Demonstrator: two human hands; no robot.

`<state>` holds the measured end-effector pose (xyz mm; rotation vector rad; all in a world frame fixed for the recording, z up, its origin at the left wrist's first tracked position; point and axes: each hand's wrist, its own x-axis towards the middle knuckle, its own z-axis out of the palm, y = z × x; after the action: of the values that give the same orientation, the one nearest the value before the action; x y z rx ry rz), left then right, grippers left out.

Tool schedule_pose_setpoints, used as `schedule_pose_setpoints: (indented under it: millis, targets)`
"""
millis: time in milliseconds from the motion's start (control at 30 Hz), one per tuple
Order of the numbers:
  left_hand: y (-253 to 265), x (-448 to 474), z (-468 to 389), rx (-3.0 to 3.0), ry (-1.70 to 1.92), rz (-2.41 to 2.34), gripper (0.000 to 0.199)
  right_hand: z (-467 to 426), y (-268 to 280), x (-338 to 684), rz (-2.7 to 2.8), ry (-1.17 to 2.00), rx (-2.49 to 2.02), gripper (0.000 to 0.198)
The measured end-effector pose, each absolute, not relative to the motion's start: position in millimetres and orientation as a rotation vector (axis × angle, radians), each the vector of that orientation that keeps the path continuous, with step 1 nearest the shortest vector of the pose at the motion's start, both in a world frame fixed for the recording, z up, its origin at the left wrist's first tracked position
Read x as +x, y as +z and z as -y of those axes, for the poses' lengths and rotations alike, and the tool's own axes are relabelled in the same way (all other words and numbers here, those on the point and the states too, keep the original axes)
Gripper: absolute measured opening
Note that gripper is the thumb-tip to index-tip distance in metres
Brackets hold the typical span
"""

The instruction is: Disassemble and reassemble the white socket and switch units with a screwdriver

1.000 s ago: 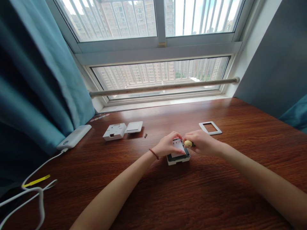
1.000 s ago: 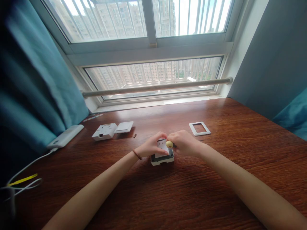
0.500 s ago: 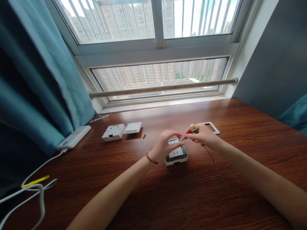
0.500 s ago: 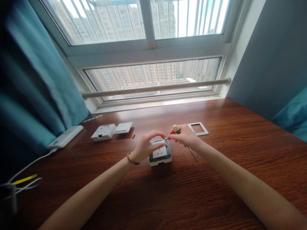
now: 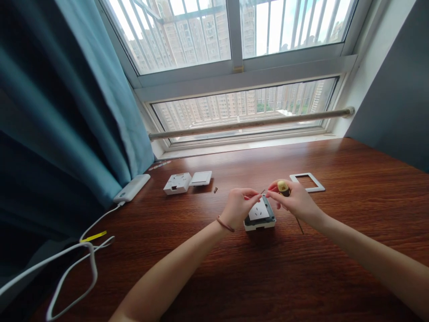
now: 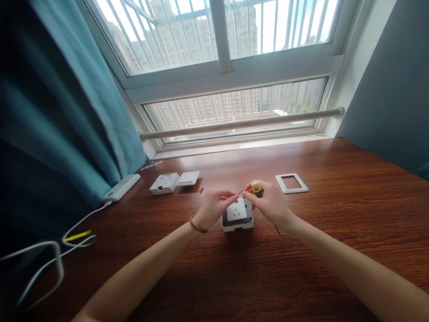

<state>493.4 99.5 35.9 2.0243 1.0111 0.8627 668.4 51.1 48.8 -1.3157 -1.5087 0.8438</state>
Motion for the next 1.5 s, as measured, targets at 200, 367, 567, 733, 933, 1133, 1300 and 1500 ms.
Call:
schedule_pose_setpoints:
  millis: [200,367,567,733,933,1133,1300,1500]
  targets:
    - [17.0,445.2,-124.7,2.398,0.745,-1.726,0.023,-47.6,60.0,671.5,1.488,0.905,-1.293,0.025]
    - [-11.0,408.3,-147.7,2.306,0.553,-1.991,0.017,-44.4,63.4,670.1,1.542,0.870,-1.311,0.023]
    - [-16.6,409.7,-160.7,2.311,0.396,-2.069,0.019,-43.4,60.9,669.2,1.574,0.845,-1.352,0.022]
    - [-14.3,409.6,-162.9,2.364,0.293,-2.048,0.020,-42.7,62.2,667.6,1.629,0.782,-1.376,0.020]
    - [-10.1,407.8,-168.3,2.407,0.216,-2.030,0.019,-42.0,63.5,667.3,1.675,0.722,-1.393,0.021]
    - [-6.9,406.6,-171.5,2.408,0.179,-2.036,0.016,-39.4,65.7,666.3,1.690,0.691,-1.400,0.021]
    - [-6.6,406.2,-173.1,2.380,0.151,-2.062,0.018,-35.9,68.0,665.3,1.718,0.663,-1.409,0.021]
    - [-7.1,406.2,-173.9,2.340,0.144,-2.091,0.019,-34.1,70.3,664.3,1.732,0.633,-1.410,0.021]
